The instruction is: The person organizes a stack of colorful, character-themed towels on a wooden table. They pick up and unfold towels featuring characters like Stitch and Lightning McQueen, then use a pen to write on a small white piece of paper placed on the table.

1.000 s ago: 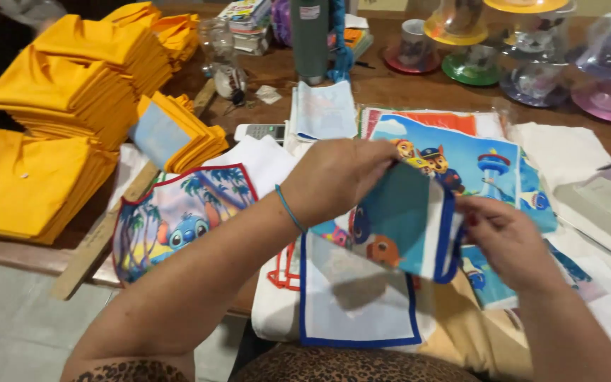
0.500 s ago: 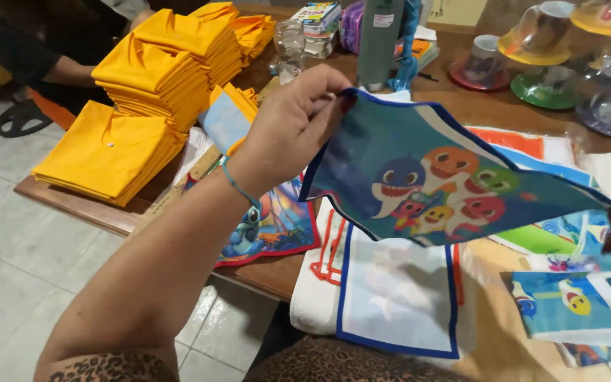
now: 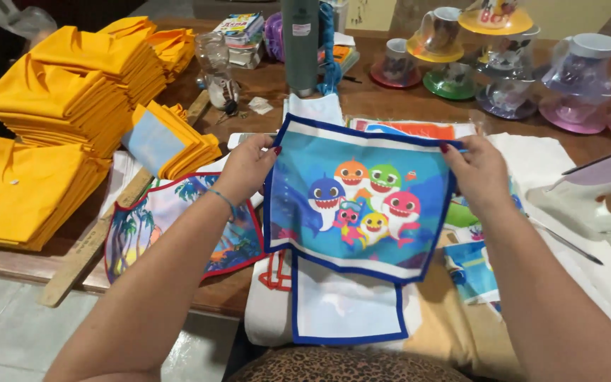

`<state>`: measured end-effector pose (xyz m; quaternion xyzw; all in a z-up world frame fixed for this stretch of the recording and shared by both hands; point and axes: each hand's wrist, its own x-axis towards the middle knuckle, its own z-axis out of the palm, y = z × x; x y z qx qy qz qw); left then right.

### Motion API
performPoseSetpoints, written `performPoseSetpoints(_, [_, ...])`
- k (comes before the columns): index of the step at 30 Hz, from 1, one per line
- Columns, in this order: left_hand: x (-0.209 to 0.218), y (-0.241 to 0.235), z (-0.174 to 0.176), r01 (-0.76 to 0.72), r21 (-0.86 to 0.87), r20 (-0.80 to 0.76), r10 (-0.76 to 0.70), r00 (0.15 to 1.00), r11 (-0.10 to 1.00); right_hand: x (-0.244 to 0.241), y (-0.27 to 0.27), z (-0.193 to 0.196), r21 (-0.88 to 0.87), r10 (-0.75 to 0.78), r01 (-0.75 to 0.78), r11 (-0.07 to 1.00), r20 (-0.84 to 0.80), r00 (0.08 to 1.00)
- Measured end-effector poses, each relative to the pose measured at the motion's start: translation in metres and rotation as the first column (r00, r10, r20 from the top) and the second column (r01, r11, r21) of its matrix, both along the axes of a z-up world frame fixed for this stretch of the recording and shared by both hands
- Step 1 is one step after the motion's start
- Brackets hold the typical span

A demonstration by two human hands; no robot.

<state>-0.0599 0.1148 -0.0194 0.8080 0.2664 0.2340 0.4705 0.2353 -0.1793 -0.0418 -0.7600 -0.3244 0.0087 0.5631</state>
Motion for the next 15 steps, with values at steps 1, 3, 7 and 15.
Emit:
performPoseSetpoints(1, [0.019,0.023,-0.027,0.005,0.001,0.005,-0.005,1.000,1.000,0.025,0.013,-0.015,0.001,-0.005,0.005,1.000,0.005,1.000])
performPoseSetpoints(3, [0.057,0.069,-0.082,-0.096,0.181,-0.074,0.111,0.991,0.979,0.076,0.041,-0.047,-0.249,-0.148,0.195,0.949,0.195,0.970])
performPoseSetpoints(7, [0.063,0.034,-0.062,-0.176,0.221,-0.055,0.193,0.980,0.959,0.069,0.070,-0.045,-0.261,-0.192,0.247,0.933,0.219,0.957])
performPoseSetpoints(15, [0.002,-0.075,-0.042,0.338,0.713,-0.312,-0.152,0.938,0.614,-0.014,0.029,-0.020,-0.695,0.249,0.044,0.718,0.315,0.916])
